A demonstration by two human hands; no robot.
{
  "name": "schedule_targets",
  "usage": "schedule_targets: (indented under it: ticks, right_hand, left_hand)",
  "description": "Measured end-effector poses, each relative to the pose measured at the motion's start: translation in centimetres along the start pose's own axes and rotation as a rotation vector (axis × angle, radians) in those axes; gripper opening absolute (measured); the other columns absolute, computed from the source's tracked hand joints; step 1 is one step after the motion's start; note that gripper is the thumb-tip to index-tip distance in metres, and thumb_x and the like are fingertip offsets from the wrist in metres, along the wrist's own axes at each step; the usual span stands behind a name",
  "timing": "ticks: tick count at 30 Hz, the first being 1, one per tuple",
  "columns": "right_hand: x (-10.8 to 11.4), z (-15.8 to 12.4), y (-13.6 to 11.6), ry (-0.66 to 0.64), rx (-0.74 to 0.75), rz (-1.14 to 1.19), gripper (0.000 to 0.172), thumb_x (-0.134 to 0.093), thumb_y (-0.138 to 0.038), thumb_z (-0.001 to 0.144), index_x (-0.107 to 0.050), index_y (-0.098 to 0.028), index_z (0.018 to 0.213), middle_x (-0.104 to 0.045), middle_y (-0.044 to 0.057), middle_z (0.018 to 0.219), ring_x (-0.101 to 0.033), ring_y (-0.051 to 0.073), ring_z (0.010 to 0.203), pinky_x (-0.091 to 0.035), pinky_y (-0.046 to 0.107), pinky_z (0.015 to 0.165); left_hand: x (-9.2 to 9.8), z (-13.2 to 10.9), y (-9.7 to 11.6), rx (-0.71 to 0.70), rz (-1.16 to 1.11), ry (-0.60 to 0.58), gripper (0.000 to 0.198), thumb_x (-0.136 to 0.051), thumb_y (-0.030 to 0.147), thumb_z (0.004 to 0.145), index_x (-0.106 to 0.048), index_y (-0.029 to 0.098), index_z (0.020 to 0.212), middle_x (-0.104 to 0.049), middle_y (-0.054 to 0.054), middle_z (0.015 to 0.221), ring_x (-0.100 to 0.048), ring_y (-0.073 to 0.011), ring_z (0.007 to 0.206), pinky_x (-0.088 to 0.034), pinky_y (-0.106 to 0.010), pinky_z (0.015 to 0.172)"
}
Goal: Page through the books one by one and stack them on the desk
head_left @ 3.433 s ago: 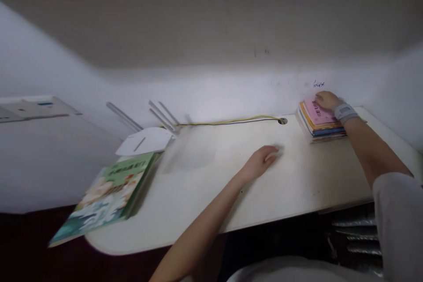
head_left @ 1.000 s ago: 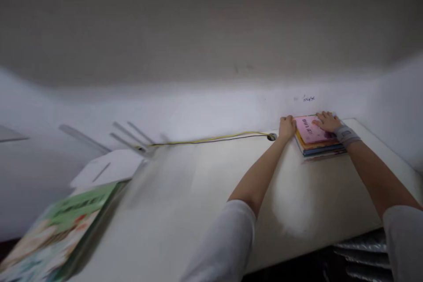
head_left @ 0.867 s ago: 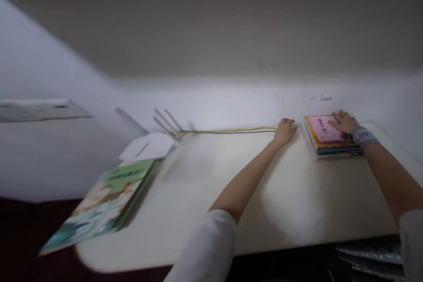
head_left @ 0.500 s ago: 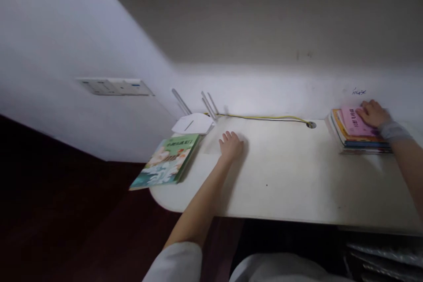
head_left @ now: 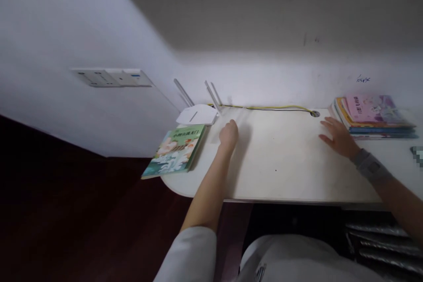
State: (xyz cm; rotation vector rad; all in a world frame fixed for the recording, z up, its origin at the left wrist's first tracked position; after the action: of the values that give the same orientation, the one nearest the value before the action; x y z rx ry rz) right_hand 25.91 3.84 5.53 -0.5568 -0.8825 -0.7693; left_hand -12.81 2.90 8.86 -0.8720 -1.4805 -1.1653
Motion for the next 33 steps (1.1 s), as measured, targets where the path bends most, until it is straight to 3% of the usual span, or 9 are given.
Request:
schedule_targets:
  ticks: [4, 8, 10, 13, 17, 20, 22, 28, 33]
  right_hand:
    - [-1.5, -2.0, -7.8, -0.016, -0.018, 0.125, 0.078, -0.048, -0.046, 0.09, -0.011, -0.016, 0.152, -0.038, 0.018, 0.147, -0.037, 0.03, 0.135, -0.035, 0.051, 0.109]
    - [-0.2, -3.2, -12.9, 0.041, -0.151, -0.001, 0.104, -0.056, -0.051, 0.085, 0.016, -0.018, 0.151, -0.015, 0.018, 0.157, -0.017, 0.037, 0.144, -0.027, 0.062, 0.11]
    - [0.9, -3.7, -13.9, 0.06, -0.183, -0.08, 0.1, -0.056, -0.046, 0.086, 0.016, -0.024, 0.151, -0.012, 0.015, 0.159, -0.013, 0.039, 0.144, -0.021, 0.069, 0.109]
    - [2.2, -4.7, -13.6, 0.051, -0.215, -0.137, 0.084, -0.048, -0.033, 0.09, 0.008, -0.03, 0.153, -0.015, 0.009, 0.159, -0.014, 0.038, 0.144, -0.018, 0.071, 0.109]
    - [2.3, -6.6, -12.1, -0.062, -0.15, -0.17, 0.062, -0.035, -0.016, 0.092, -0.023, -0.031, 0.151, -0.032, 0.005, 0.154, -0.024, 0.028, 0.143, -0.024, 0.059, 0.113]
    - [0.9, -8.8, -11.0, -0.217, -0.041, -0.179, 0.05, -0.033, -0.011, 0.092, -0.049, -0.023, 0.138, -0.043, 0.009, 0.148, -0.033, 0.026, 0.14, -0.027, 0.052, 0.113]
    - [-0.2, -10.4, -10.2, -0.316, -0.03, -0.167, 0.044, -0.033, -0.017, 0.095, -0.053, -0.019, 0.134, -0.046, 0.012, 0.145, -0.037, 0.028, 0.137, -0.029, 0.053, 0.11]
    - [-1.4, -12.2, -9.2, -0.383, -0.069, -0.104, 0.06, -0.037, -0.054, 0.094, -0.039, -0.02, 0.144, -0.032, 0.017, 0.153, -0.029, 0.034, 0.14, -0.031, 0.058, 0.104]
    - [-2.2, -11.8, -9.3, -0.311, -0.135, -0.184, 0.056, -0.036, -0.051, 0.095, -0.044, -0.021, 0.141, -0.036, 0.019, 0.15, -0.034, 0.037, 0.137, -0.03, 0.062, 0.103]
  left_hand:
    - [0.0, -2.6, 4.7, -0.143, -0.364, 0.03, 0.038, -0.041, 0.022, 0.095, -0.046, 0.012, 0.131, -0.07, -0.011, 0.103, -0.067, -0.0168, 0.093, -0.053, -0.03, 0.08]
    - [0.7, -8.0, 8.6, -0.312, -1.327, -0.079, 0.041, -0.055, 0.031, 0.086, -0.052, 0.019, 0.125, -0.072, -0.009, 0.097, -0.07, -0.0202, 0.087, -0.058, -0.033, 0.072]
    - [0.7, -10.3, 8.6, -0.259, -1.516, -0.117, 0.045, -0.062, 0.035, 0.08, -0.054, 0.022, 0.122, -0.072, -0.008, 0.099, -0.071, -0.0213, 0.088, -0.059, -0.032, 0.069]
    - [-1.1, -12.2, 6.4, -0.115, -1.587, -0.133, 0.05, -0.067, 0.038, 0.075, -0.054, 0.025, 0.121, -0.071, -0.008, 0.103, -0.071, -0.0206, 0.087, -0.059, -0.029, 0.066]
    - [-5.7, -12.8, 1.6, 0.019, -1.392, -0.067, 0.04, -0.062, 0.043, 0.076, -0.058, 0.021, 0.11, -0.07, -0.007, 0.101, -0.07, -0.0182, 0.077, -0.058, -0.03, 0.067]
    - [-8.5, -12.9, -1.4, 0.003, -0.92, 0.042, 0.028, -0.052, 0.036, 0.082, -0.064, 0.018, 0.101, -0.069, -0.007, 0.092, -0.068, -0.0198, 0.075, -0.056, -0.037, 0.074]
    - [-9.3, -13.0, -2.3, -0.069, -0.615, 0.121, 0.029, -0.045, 0.025, 0.084, -0.067, 0.017, 0.102, -0.068, -0.011, 0.099, -0.067, -0.0239, 0.087, -0.054, -0.042, 0.084]
    - [-9.2, -13.9, 0.2, -0.289, -0.273, 0.29, 0.04, -0.038, 0.02, 0.091, -0.061, 0.013, 0.123, -0.053, -0.022, 0.133, -0.052, -0.033, 0.123, -0.043, -0.049, 0.101]
    - [-10.2, -15.5, 3.6, -0.465, -0.09, 0.09, 0.046, -0.049, 0.038, 0.092, -0.052, 0.022, 0.134, -0.038, -0.017, 0.149, -0.029, -0.0372, 0.14, -0.026, -0.062, 0.11]
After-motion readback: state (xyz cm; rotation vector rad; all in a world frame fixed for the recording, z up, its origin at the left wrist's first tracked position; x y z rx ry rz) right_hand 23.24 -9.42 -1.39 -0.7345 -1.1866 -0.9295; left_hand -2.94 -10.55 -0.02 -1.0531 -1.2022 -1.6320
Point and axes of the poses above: each hand's wrist, its own z-axis towards the middle knuckle, its own x-axis out of the back of the hand, y = z × x, the point moved 2 cm from there along z, towards the middle knuckle
